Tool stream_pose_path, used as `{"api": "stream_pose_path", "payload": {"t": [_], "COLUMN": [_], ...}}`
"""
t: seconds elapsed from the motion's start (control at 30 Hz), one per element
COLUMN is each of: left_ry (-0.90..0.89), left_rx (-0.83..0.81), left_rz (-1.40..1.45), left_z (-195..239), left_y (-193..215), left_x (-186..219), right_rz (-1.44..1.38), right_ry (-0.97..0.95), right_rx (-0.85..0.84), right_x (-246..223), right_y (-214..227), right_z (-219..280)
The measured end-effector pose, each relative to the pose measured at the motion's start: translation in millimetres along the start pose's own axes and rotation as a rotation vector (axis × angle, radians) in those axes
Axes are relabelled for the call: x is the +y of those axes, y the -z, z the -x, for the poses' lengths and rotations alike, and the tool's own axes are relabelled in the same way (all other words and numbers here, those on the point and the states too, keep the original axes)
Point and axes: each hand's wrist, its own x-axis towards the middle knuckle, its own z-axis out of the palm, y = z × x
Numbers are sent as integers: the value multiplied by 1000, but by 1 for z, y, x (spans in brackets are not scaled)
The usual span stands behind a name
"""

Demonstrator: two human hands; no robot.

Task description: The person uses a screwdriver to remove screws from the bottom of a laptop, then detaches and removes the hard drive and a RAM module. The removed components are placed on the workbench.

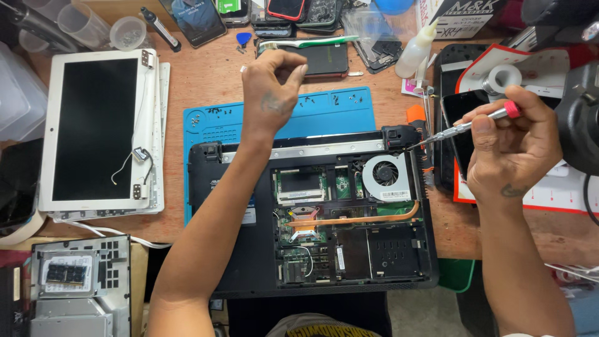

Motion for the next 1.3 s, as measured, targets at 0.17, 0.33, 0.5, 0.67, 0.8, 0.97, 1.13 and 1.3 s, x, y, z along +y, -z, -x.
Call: {"api": "stream_pose_path", "payload": {"t": [0.17, 0.33, 0.5, 0.67, 0.8, 0.97, 1.13, 1.3], "left_ry": [70, 37, -5, 17, 176, 160, 156, 55], "left_rx": [-159, -263, -296, -180, -232, -189, -138, -116], "left_rz": [-202, -325, -321, -330, -396, -418, -419, -407], "left_z": [2, 9, 8, 4, 7, 7, 7, 11], "left_y": [-2, -20, -19, -4, 0, 3, 5, 5], "left_x": [-13, -26, -35, -27, -12, -4, -9, -8], "right_rz": [44, 108, 130, 136, 140, 169, 202, 282], "right_ry": [-3, 10, 11, 24, 35, 65, 93, 122], "right_rx": [-7, -22, -34, -28, -34, -35, -39, -29], "right_x": [-5, -7, -7, -3, -2, -4, -3, -5], "right_y": [-2, -5, -5, -2, -1, 0, 0, -4], "right_z": [1, -2, -2, -2, -1, -2, -4, 1]}}
